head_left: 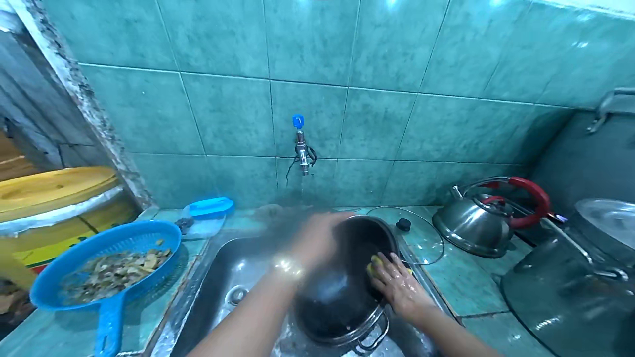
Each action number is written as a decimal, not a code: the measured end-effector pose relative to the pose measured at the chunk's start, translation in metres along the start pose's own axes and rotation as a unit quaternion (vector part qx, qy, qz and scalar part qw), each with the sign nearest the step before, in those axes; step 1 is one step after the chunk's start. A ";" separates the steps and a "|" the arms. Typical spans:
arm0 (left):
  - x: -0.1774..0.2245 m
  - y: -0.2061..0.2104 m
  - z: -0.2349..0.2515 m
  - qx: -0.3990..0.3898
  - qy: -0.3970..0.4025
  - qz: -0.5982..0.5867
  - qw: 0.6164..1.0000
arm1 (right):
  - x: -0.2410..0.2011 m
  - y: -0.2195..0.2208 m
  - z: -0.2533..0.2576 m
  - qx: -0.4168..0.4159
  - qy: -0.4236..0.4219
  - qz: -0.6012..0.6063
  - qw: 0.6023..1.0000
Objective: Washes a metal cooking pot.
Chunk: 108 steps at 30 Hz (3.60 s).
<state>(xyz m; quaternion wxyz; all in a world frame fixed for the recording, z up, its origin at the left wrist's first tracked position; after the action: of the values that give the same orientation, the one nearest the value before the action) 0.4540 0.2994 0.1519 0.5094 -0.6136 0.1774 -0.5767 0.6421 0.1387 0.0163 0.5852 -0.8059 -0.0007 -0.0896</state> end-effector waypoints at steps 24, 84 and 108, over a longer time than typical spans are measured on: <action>-0.008 0.008 -0.011 0.033 -0.063 -0.024 0.997 | -0.138 0.005 0.087 -0.142 0.042 0.317 0.937; -0.010 -0.003 -0.022 0.056 -0.129 -0.007 0.990 | -0.145 -0.003 -0.005 0.073 -0.089 0.463 0.879; -0.008 -0.006 -0.019 0.054 -0.141 0.010 0.989 | -0.163 -0.017 0.008 0.052 -0.174 0.557 0.811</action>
<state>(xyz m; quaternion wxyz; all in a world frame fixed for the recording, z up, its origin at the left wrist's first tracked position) 0.4328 0.3004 0.1497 0.5676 -0.6582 0.0788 -0.4883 0.4809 0.1687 0.0065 0.5659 -0.6391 0.3414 0.3935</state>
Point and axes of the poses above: each hand's wrist, its own z-axis towards the middle knuckle, its own y-axis out of the palm, x = y × z, the point moved 1 cm from there along z, towards the middle knuckle, and after that the axes turned 7 degrees about -x, right-handed, at the moved point
